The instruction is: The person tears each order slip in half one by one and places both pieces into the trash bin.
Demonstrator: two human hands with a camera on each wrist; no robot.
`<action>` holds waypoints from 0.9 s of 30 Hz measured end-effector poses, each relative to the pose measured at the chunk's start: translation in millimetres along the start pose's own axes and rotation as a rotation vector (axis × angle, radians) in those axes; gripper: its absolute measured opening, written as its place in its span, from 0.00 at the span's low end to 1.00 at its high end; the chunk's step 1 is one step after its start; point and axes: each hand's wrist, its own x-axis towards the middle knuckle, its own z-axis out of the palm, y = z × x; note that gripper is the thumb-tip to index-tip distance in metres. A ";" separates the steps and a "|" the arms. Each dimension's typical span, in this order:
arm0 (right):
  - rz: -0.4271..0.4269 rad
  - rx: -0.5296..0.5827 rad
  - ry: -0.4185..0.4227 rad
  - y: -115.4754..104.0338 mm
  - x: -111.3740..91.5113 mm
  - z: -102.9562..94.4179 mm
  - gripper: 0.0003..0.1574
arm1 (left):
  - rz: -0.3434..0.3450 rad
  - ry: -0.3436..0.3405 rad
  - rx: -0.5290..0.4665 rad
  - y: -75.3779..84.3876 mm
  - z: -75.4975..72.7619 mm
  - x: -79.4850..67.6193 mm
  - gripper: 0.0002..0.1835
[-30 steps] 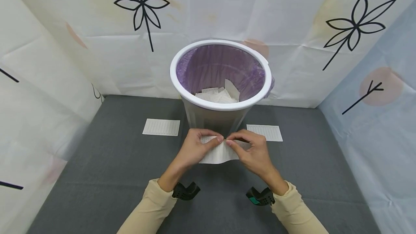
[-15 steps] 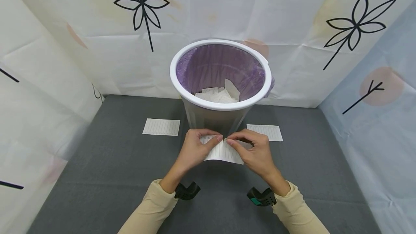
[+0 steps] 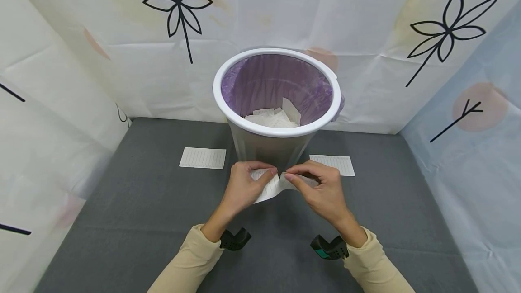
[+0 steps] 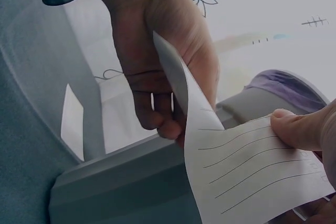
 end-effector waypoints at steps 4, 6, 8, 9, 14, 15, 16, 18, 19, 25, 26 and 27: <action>-0.034 0.005 0.008 -1.8 1.2 -0.9 0.16 | -0.015 0.021 0.005 -1.9 0.7 -0.4 0.04; -0.053 0.010 0.013 -2.6 2.0 -1.5 0.17 | -0.023 0.028 0.008 -3.1 0.9 -0.8 0.04; -0.070 0.017 0.019 -3.0 2.1 -1.9 0.18 | -0.032 0.031 0.015 -4.3 1.1 -1.1 0.04; -0.072 0.020 0.021 -3.5 2.1 -2.2 0.18 | -0.036 0.032 0.017 -4.8 1.2 -1.4 0.04; -0.085 0.028 0.042 -6.1 2.4 -3.7 0.18 | -0.041 0.043 0.029 -7.5 1.5 -2.4 0.04; -0.088 0.029 0.048 -6.9 2.7 -4.2 0.18 | -0.041 0.048 0.030 -8.2 1.6 -2.6 0.04; -0.091 0.030 0.053 -7.7 3.2 -4.7 0.18 | -0.042 0.053 0.033 -8.8 1.6 -2.6 0.04; -0.099 0.032 0.063 -9.3 4.1 -5.7 0.17 | -0.045 0.060 0.037 -10.3 1.7 -2.7 0.04; -0.104 0.031 0.068 -10.1 4.7 -6.2 0.17 | -0.047 0.062 0.038 -11.0 1.7 -2.8 0.04; -0.117 0.041 0.108 -14.1 8.5 -10.8 0.14 | -0.066 0.065 0.056 -15.6 1.1 -3.5 0.06; -0.117 0.043 0.115 -14.6 9.3 -12.0 0.14 | -0.067 0.063 0.059 -15.4 0.6 -3.7 0.06; -0.118 0.044 0.120 -15.1 10.1 -13.2 0.14 | -0.068 0.060 0.057 -14.3 -0.1 -4.1 0.06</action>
